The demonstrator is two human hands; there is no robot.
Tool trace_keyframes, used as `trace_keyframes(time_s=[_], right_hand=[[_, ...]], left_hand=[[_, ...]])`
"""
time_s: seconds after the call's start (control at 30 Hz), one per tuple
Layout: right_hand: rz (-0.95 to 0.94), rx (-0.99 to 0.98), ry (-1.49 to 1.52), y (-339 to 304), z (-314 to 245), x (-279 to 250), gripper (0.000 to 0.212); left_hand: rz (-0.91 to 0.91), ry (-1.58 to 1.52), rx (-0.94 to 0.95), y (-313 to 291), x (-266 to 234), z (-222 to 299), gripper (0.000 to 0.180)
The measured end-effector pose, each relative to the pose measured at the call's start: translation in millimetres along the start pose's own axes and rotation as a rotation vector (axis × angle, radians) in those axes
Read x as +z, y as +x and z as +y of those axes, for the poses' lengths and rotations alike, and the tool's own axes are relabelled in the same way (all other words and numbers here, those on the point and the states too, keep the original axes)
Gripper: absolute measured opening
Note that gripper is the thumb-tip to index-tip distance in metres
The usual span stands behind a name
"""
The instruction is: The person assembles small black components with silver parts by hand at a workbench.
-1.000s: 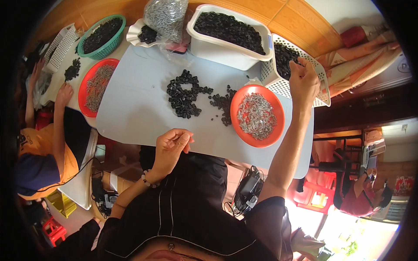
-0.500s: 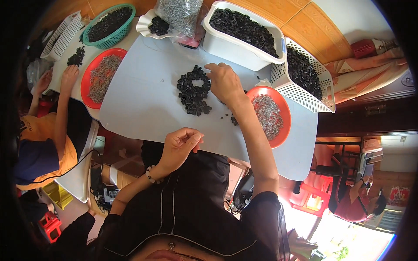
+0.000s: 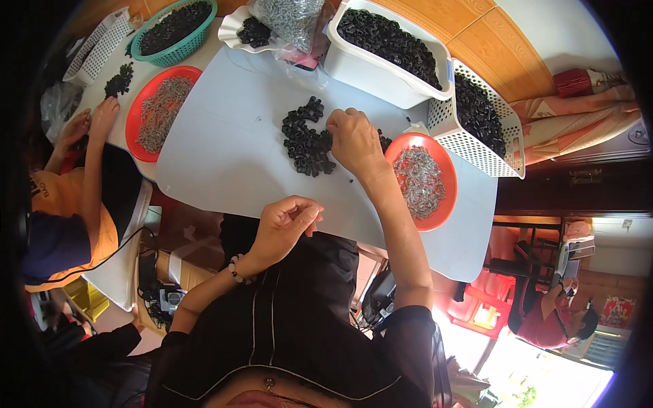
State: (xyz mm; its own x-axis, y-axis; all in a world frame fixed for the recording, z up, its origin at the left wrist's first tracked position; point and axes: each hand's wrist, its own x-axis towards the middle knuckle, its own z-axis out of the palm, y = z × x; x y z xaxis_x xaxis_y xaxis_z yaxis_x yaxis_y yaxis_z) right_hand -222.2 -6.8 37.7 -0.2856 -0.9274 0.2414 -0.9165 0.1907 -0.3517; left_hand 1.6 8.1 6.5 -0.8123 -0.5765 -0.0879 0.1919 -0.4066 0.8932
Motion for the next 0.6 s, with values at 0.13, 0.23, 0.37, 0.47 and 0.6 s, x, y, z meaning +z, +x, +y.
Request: trace_keyframes(time_s=[0.13, 0.23, 0.37, 0.47, 0.6], right_hand=[[-0.037, 0.023, 0.046, -5.8, -4.2, -3.9, 0.01], [-0.04, 0.027, 0.063, -7.0, -2.8, -4.4, 0.013], [0.034, 0.019, 0.152, -8.7, -0.4, -9.2, 0.015], [0.06, 0.126, 0.355, -14.5, -16.4, -25.8, 0.015], [0.009, 0.046, 0.448, -55.1, -42.2, -48.8, 0.017]], left_hand=[[-0.011, 0.001, -0.024, -1.4, 0.0, 0.4, 0.016], [0.007, 0.007, 0.005, -0.5, 1.1, -0.7, 0.018], [-0.005, -0.005, 0.014, 1.7, 0.7, 0.1, 0.018], [0.028, -0.047, 0.024, 3.1, -0.7, 4.3, 0.02], [0.117, -0.147, -0.02, 5.3, 3.8, 19.0, 0.026]])
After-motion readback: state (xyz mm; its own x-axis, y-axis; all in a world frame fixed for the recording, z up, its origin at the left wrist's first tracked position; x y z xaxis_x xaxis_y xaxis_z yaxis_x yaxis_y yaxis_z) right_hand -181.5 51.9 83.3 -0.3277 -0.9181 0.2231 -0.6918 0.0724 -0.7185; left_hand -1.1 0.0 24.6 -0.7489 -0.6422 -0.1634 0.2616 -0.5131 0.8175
